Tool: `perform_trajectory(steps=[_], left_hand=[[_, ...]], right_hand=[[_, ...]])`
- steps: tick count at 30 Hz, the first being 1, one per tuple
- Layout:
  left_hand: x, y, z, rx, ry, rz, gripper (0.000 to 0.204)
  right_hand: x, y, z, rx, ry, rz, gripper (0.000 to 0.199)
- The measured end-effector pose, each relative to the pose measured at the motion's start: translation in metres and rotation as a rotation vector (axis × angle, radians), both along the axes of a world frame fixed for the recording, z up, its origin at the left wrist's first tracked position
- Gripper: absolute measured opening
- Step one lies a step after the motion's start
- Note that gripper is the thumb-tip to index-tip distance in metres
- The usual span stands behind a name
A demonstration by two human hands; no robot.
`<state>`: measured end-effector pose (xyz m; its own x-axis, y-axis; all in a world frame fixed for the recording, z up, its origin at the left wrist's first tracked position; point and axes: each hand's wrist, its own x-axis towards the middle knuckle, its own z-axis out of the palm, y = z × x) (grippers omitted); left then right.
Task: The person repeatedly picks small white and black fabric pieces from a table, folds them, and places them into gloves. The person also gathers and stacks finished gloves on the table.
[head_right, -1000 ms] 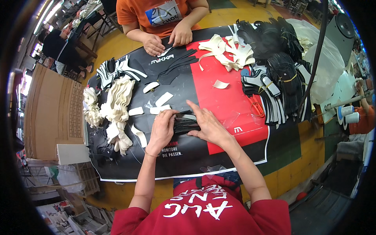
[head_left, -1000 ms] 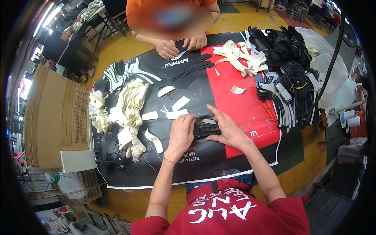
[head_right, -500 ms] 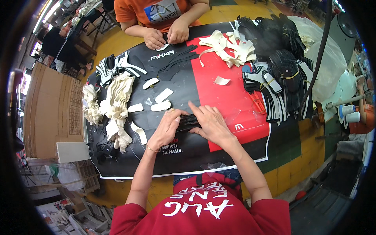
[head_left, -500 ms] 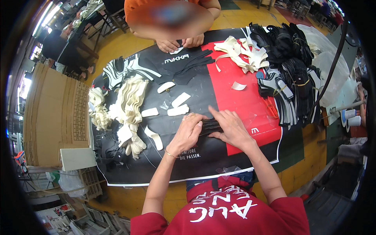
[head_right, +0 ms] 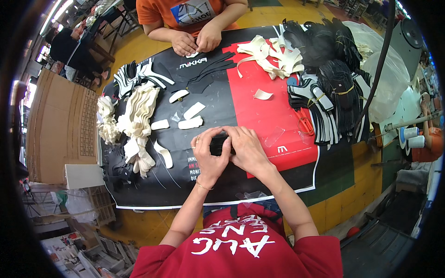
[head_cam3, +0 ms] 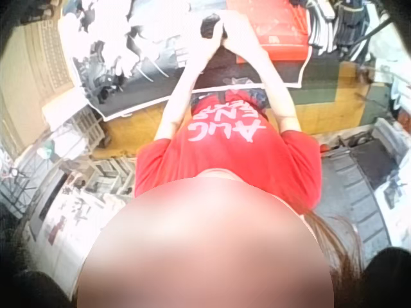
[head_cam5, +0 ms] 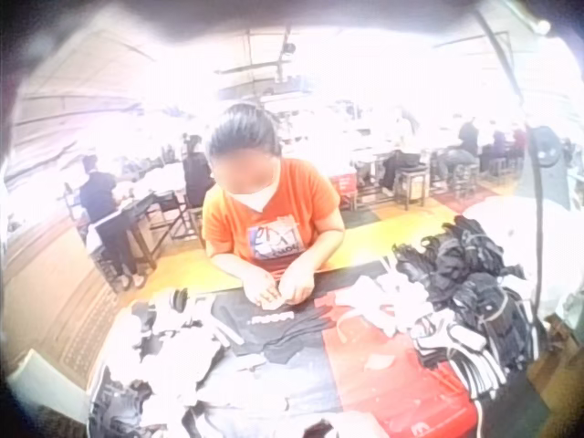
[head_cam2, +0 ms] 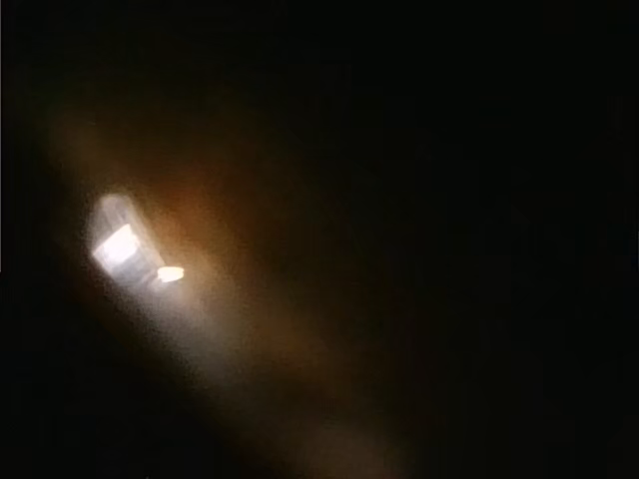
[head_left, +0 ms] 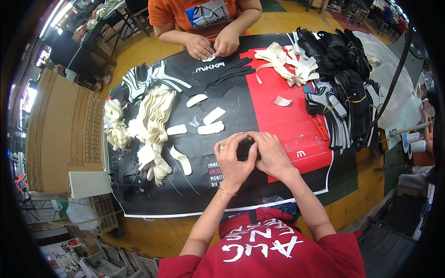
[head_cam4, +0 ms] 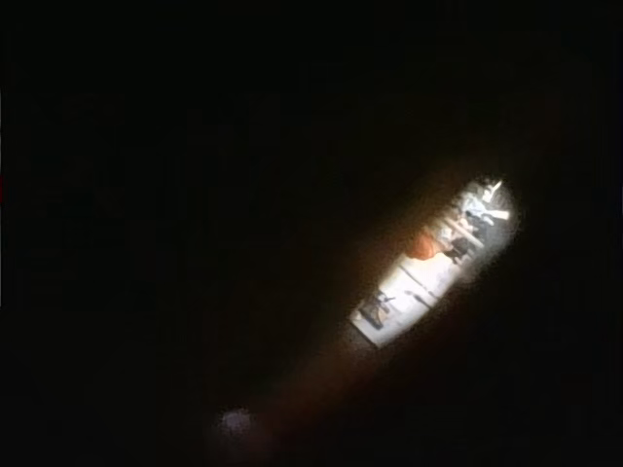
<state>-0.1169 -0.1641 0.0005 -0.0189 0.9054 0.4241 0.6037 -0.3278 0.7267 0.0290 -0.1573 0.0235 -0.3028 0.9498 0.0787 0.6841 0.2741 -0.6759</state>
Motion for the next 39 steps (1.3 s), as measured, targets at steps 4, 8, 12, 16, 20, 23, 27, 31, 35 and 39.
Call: perform_trajectory(steps=[4,8,12,16,20,23,27,31,35,39], left_hand=[[-0.007,0.001,-0.003,-0.089,-0.140,0.068,0.028],[0.002,-0.003,-0.005,-0.126,-0.182,-0.042,0.041],[0.010,-0.003,-0.010,-0.022,-0.184,-0.012,0.040],[0.006,-0.001,-0.012,-0.051,-0.142,-0.037,0.039],[0.013,-0.005,-0.005,-0.088,-0.270,-0.061,0.035],[0.024,-0.008,-0.002,-0.074,-0.265,-0.056,0.030],[0.023,-0.003,-0.004,-0.100,-0.252,-0.029,0.030],[0.026,-0.002,-0.005,-0.096,-0.182,-0.087,0.027],[0.029,0.001,-0.005,-0.022,-0.172,-0.022,0.024],[0.020,0.005,-0.009,-0.244,-0.027,-0.033,0.034]], right_hand=[[0.006,-0.001,0.000,0.127,-0.043,0.062,0.068],[0.003,0.004,-0.006,0.054,0.045,0.036,0.078],[0.004,0.005,-0.005,0.039,0.055,-0.006,0.086],[0.016,0.003,0.004,0.082,-0.042,0.034,0.084],[0.019,0.005,0.000,0.062,0.004,0.043,0.085],[0.014,0.004,-0.009,0.055,0.167,0.018,0.089],[0.016,-0.001,-0.014,0.067,0.317,-0.023,0.092],[0.020,-0.002,-0.015,0.106,0.268,-0.039,0.092],[0.006,-0.002,-0.022,0.095,0.324,0.006,0.090],[-0.001,-0.003,-0.028,0.137,0.302,-0.014,0.077]])
